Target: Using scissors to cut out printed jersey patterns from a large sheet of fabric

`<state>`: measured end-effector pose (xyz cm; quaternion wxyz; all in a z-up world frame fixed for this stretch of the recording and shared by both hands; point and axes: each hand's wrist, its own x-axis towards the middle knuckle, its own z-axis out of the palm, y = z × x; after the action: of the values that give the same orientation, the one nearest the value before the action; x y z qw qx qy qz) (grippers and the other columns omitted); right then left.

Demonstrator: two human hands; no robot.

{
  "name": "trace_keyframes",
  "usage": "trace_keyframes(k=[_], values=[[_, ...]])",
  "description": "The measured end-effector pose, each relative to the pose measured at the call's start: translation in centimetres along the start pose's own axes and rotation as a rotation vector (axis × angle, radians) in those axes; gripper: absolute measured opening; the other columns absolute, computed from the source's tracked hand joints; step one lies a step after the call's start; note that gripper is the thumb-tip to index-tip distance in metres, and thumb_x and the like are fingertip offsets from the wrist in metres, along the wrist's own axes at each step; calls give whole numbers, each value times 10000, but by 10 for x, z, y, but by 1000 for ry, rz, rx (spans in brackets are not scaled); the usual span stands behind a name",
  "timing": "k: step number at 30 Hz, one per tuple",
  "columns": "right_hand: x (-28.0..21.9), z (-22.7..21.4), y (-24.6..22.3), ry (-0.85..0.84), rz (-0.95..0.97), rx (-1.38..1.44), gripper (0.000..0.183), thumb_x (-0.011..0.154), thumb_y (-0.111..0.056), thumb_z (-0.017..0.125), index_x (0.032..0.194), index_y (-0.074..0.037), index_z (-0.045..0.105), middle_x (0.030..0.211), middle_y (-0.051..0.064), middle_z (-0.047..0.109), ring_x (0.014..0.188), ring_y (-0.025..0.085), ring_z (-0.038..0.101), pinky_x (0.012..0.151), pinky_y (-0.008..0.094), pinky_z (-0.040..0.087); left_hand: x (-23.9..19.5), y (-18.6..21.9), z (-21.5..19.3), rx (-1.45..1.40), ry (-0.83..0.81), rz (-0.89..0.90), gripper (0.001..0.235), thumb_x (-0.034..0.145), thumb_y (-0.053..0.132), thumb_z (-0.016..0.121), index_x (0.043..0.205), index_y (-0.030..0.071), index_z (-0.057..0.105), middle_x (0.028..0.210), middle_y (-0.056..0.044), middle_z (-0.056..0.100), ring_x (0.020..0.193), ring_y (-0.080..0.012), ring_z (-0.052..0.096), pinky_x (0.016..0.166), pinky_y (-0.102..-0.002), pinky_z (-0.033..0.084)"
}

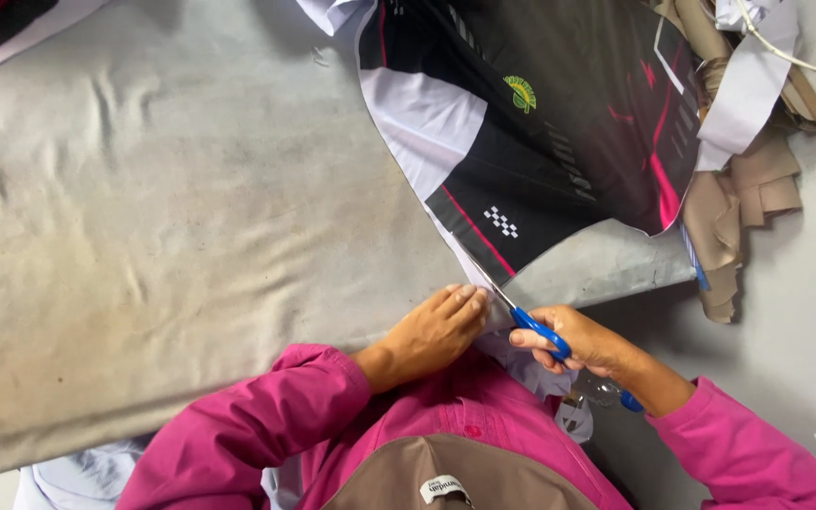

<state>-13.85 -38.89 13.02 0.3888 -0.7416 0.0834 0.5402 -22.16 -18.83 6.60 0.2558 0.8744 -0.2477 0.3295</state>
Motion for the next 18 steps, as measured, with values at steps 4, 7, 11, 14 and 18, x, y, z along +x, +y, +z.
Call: trace_keyframes(k=[4, 7, 11, 14, 18], values=[[7, -2, 9, 3, 12, 10, 323, 772, -192, 769, 681, 28, 552, 393, 175, 488, 278, 211, 487, 199, 180, 231, -6, -4, -4, -20, -67, 32, 228, 923, 116, 466, 1039, -23, 603, 1063, -205, 592, 1020, -327, 604, 906, -390, 471], [9, -2, 16, 29, 31, 6, 344, 757, -198, 793, 660, 30, 554, 381, 187, 503, 267, 223, 497, 190, 198, 233, -9, -4, -1, -36, -118, 45, 254, 930, 125, 448, 1066, -38, 587, 1117, -235, 577, 1067, -359, 583, 944, -411, 453], [-1, 6, -7, 40, 93, 5, 359, 769, -118, 775, 609, -11, 472, 378, 147, 471, 286, 183, 422, 277, 236, 278, -14, -6, -5, 52, -271, 50, 333, 942, 120, 386, 1206, -10, 541, 1244, -193, 524, 1165, -323, 524, 1018, -396, 411], [-5, 11, -19, 38, 147, -7, 403, 809, -73, 731, 589, -49, 394, 378, 124, 455, 299, 154, 364, 325, 277, 330, -19, -6, -5, 185, -412, 100, 421, 947, 129, 336, 1333, 20, 462, 1366, -144, 451, 1249, -277, 455, 1070, -373, 373], [-5, 9, -24, 28, 207, -53, 384, 793, -112, 742, 607, -64, 409, 414, 102, 469, 346, 149, 418, 357, 283, 405, -21, -6, -6, 189, -420, 88, 428, 949, 120, 323, 1350, 31, 445, 1383, -126, 434, 1265, -260, 441, 1081, -361, 367]])
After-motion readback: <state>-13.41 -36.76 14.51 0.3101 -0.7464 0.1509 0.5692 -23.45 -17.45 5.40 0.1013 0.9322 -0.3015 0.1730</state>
